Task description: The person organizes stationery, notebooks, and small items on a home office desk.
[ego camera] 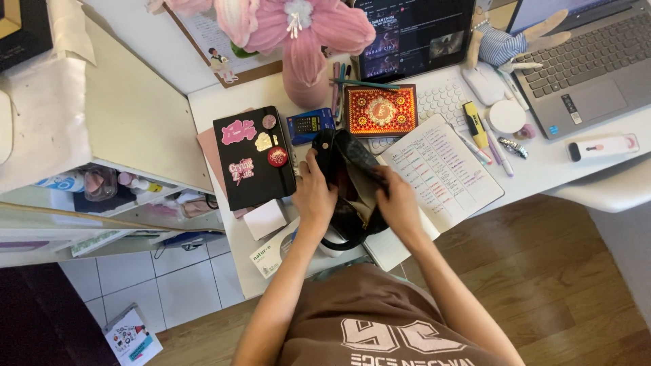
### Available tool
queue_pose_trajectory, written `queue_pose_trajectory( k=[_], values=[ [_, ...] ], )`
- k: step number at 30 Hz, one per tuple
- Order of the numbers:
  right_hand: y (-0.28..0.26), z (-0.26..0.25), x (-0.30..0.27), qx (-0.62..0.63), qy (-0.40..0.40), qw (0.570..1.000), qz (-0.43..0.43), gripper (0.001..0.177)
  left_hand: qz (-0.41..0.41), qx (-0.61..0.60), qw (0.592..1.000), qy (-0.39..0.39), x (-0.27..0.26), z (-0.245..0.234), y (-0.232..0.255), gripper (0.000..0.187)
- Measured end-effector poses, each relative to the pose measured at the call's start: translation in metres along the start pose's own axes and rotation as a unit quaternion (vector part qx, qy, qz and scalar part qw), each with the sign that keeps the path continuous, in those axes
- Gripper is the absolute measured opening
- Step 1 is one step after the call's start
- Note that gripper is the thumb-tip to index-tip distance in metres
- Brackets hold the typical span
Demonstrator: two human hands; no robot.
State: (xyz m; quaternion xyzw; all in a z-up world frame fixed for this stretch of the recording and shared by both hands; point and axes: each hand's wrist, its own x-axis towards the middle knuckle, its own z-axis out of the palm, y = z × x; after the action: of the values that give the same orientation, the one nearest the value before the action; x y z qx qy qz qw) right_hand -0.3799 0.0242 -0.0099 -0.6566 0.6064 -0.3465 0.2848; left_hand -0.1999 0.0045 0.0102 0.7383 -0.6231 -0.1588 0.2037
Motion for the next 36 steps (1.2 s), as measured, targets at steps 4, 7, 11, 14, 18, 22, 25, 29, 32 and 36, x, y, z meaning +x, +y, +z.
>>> queue_pose_trajectory(
  k=[4, 7, 11, 14, 18, 22, 25, 29, 32, 36],
  values=[
    [-0.007, -0.029, 0.017, 0.036, 0.007, 0.998, 0.044, 0.051, 0.038, -0.002, 0.999, 0.004, 0.004, -0.018, -0.003, 0.082],
    [-0.002, -0.043, 0.026, 0.057, 0.018, 0.995, 0.077, 0.054, -0.001, -0.002, 0.994, -0.107, 0.006, -0.045, 0.006, 0.08],
    [-0.009, -0.045, 0.028, 0.001, 0.056, 0.998, 0.021, 0.057, 0.021, -0.066, 0.991, -0.116, 0.007, -0.047, 0.004, 0.077],
    [-0.026, -0.031, 0.014, -0.08, 0.094, 0.991, -0.061, 0.051, 0.053, -0.107, 0.988, -0.097, 0.003, -0.033, 0.001, 0.076],
    [-0.057, 0.005, -0.006, -0.041, 0.059, 0.99, -0.122, 0.027, 0.092, -0.182, 0.977, -0.064, -0.003, -0.021, -0.003, 0.076],
    [-0.013, 0.028, 0.0, -0.037, -0.118, 0.991, -0.045, 0.029, 0.089, -0.18, 0.977, -0.076, -0.006, -0.017, -0.01, 0.079],
    [-0.016, 0.011, 0.017, -0.153, -0.271, 0.945, 0.1, 0.034, 0.076, -0.139, 0.98, -0.117, -0.007, -0.027, -0.012, 0.081],
    [-0.026, -0.014, 0.041, -0.262, -0.348, 0.882, 0.182, 0.066, 0.054, -0.116, 0.966, -0.226, -0.003, -0.041, -0.016, 0.088],
    [-0.032, -0.022, 0.056, -0.289, -0.374, 0.861, 0.186, 0.08, 0.071, -0.132, 0.962, -0.229, -0.002, -0.043, -0.021, 0.088],
    [-0.01, -0.033, 0.073, -0.276, -0.406, 0.856, 0.162, 0.08, 0.06, -0.187, 0.958, -0.207, 0.002, -0.044, -0.016, 0.083]
  ],
)
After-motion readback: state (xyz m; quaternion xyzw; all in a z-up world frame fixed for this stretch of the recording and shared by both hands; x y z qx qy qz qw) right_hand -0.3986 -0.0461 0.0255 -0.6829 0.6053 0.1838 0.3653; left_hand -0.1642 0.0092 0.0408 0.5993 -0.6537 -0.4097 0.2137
